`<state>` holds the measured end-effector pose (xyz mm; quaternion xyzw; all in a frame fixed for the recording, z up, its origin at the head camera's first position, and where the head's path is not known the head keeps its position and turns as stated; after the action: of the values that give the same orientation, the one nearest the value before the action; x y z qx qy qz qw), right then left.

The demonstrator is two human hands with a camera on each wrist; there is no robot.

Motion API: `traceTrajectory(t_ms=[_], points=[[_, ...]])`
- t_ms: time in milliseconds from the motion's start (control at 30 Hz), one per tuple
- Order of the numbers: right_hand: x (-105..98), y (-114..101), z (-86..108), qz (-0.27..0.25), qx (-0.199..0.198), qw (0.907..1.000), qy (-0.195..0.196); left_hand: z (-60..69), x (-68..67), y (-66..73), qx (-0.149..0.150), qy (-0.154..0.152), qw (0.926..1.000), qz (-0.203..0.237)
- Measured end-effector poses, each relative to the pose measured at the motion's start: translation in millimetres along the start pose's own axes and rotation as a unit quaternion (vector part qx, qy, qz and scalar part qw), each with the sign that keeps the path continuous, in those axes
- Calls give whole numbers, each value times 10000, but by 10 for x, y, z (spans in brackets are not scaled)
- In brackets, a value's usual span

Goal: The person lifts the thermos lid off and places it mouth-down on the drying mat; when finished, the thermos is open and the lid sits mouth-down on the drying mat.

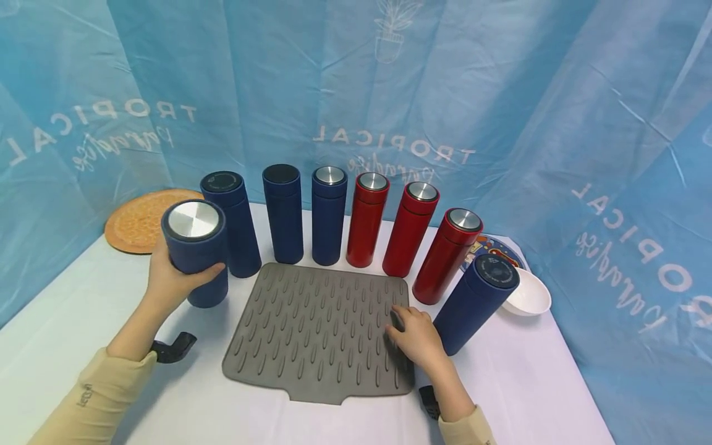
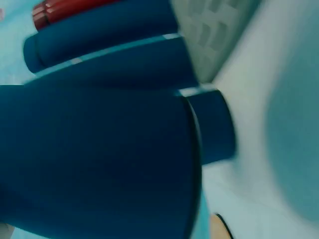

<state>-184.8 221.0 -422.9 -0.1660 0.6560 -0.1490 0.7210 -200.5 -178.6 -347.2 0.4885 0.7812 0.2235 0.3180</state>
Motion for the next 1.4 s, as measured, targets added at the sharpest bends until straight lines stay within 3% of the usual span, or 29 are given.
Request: traceTrajectory(t_ms=[200,400,533,667,900,1167,1300,1400], points=[[-7,-4,11,-26,8,10000,-74,-29,242,134,753,-578,9953,-192],[-59,-39,-5,-101,-104,9999,36,-45,415,198,1409,-1003,9827,-664],[-165,-153,-22,-253,-338,9988,263,-39,501,244,1961,-1212,9677,-1022],[-308,-348,-28,-594,-574,9954,478,-39,598,279,2370,-1447,9473,-1598],[-525,-744,-15,-1436,-783,9833,796,-87,771,384,2731,-1840,9178,-2220],[-553,-978,40,-2063,-613,9713,1012,-49,912,451,2734,-2160,9014,-2572],[-467,-1051,32,-2097,-420,9741,732,-22,946,458,2809,-2198,8911,-2806],[-378,-1102,-2,-2016,-291,9784,339,-1,976,447,2970,-2193,8789,-3020]])
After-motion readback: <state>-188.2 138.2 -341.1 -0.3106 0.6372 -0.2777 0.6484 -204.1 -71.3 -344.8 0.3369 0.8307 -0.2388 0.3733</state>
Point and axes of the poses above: each hand's wrist, its own z-axis away from the middle knuckle, its own x-axis out of the palm, y = z × x, the point moved 2 cm from there along -z, towards the middle knuckle, and after that the axes turned 8 degrees about x, right-handed, at the moved point
